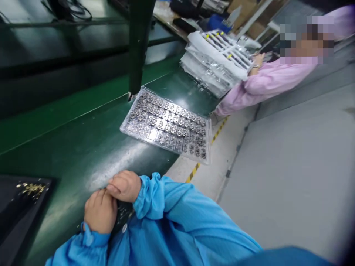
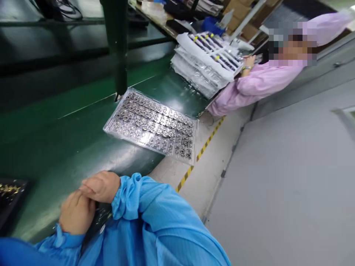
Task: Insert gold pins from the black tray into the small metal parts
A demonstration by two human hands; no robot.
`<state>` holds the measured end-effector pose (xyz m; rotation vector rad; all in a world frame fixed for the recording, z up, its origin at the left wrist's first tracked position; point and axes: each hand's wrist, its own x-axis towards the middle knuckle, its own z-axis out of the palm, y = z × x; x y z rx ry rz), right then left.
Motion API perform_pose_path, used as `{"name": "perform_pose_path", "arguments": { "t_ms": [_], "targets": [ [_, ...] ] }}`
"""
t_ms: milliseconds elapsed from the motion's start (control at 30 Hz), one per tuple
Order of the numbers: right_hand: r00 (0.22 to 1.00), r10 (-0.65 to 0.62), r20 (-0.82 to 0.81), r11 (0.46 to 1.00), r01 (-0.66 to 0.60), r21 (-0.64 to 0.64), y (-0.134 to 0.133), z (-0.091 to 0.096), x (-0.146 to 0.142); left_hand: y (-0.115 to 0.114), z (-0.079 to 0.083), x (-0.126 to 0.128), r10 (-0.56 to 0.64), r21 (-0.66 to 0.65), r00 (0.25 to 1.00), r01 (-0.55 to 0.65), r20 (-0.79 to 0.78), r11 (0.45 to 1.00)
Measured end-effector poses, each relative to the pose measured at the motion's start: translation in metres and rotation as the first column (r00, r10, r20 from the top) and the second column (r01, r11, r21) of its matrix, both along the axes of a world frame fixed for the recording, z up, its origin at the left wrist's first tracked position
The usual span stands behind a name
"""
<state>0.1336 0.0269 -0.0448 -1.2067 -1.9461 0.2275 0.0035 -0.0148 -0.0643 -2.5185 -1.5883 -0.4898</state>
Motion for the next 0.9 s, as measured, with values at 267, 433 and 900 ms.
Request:
{"name": "perform_pose_path", "arguments": {
  "t_ms": [267,433,900],
  "targets": [
    [0.700,-0.411,-0.585,0.903,0.222,-0.368,-0.007,-0.019,0.030,0.004,0.022,0.032,0.045,-0.109,0.999,-0.043,0.017,0.993],
    [0.699,-0.335,-0.631,0.930,0.138,-0.342,-0.009,-0.028,0.027,0.001,0.020,0.031,0.079,-0.110,0.997,-0.076,0.020,0.991],
    [0.797,-0.276,-0.537,0.946,0.124,-0.300,-0.014,-0.023,0.031,0.002,0.023,0.032,0.066,-0.105,0.998,-0.066,-0.007,0.992]
  ]
}}
